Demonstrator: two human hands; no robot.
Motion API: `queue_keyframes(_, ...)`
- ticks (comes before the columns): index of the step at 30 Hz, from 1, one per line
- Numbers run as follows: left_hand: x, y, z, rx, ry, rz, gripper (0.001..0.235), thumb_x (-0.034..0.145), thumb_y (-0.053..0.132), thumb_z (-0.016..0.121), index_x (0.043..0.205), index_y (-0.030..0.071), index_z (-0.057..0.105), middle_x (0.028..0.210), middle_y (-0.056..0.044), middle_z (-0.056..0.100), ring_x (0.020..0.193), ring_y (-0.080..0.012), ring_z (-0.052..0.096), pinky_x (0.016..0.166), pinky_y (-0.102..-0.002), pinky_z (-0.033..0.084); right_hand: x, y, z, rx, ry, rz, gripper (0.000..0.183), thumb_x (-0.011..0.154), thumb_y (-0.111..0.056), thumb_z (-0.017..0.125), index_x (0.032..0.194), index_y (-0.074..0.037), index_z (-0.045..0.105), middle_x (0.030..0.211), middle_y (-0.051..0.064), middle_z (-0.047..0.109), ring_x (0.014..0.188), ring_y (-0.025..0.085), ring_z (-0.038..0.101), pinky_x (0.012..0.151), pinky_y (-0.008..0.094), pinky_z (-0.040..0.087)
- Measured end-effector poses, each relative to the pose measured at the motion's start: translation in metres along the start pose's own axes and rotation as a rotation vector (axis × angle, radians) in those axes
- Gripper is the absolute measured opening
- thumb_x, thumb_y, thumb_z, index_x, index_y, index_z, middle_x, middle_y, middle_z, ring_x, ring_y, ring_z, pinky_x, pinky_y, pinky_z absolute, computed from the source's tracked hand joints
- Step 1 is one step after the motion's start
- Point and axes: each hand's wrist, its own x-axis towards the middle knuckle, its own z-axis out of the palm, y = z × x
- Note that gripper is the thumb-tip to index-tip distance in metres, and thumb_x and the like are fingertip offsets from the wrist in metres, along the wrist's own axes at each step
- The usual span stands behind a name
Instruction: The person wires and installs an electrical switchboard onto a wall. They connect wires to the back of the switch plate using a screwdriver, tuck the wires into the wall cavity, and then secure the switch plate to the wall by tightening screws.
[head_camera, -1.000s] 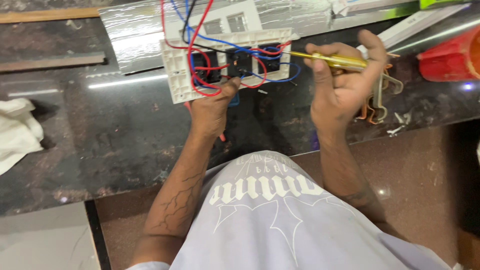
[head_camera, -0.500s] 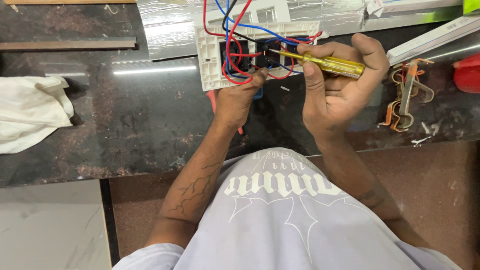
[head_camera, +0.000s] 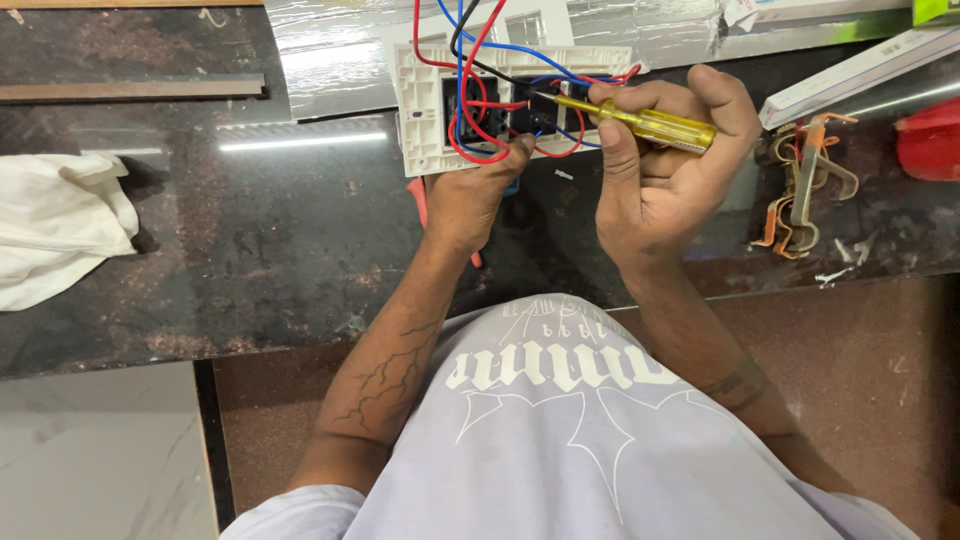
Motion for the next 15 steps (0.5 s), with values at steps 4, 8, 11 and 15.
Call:
queue_keyframes(4,0.0022,-0.0063,0.0014,-0.026,0.019,0.056,0.012,0.089,0.008,0.082,0.094,-0.001,0.075,0.087,0.000,0.072,0.078,-0.0074,0.066,0.073,-0.025,0.057,0.0008,-0.0007,-0.0022,-0.018,0.004,0.002,0.051,0.115,-0.003,0.065,0.147,-0.007,0.025,0.121,0.017,0.063,0.117,0.023,0.071,0.104,0.031,0.060)
queue_keyframes(8,0.0028,-0.0098,0.0029,-0.152,0.001,0.055,0.013,0.089,0.004,0.081,0.099,-0.001,0.075,0.093,-0.002,0.075,0.085,-0.0092,0.071,0.081,-0.026,0.059,0.0024,0.0010,-0.0032,-0.012,0.009,0.019,0.053,0.115,-0.005,0.066,0.149,-0.006,0.025,0.120,0.017,0.064,0.114,0.023,0.070,0.100,0.029,0.059)
queue_keyframes(11,0.0029,-0.0104,0.0026,-0.287,-0.001,-0.010,0.015,0.089,0.002,0.079,0.102,-0.001,0.073,0.095,-0.003,0.075,0.087,-0.0101,0.072,0.083,-0.026,0.060,0.0025,0.0022,-0.0033,-0.023,0.001,-0.002,0.054,0.114,-0.006,0.065,0.151,-0.007,0.026,0.119,0.017,0.064,0.115,0.023,0.072,0.100,0.029,0.062)
queue_keyframes(15,-0.0003,-0.0100,0.0032,-0.207,-0.013,0.037,0.010,0.093,0.002,0.078,0.101,-0.001,0.075,0.094,-0.001,0.073,0.085,-0.0096,0.068,0.079,-0.025,0.057,0.0005,0.0040,-0.0033,0.003,0.006,0.008,0.055,0.114,-0.006,0.066,0.151,-0.008,0.025,0.120,0.017,0.064,0.116,0.023,0.071,0.101,0.029,0.061)
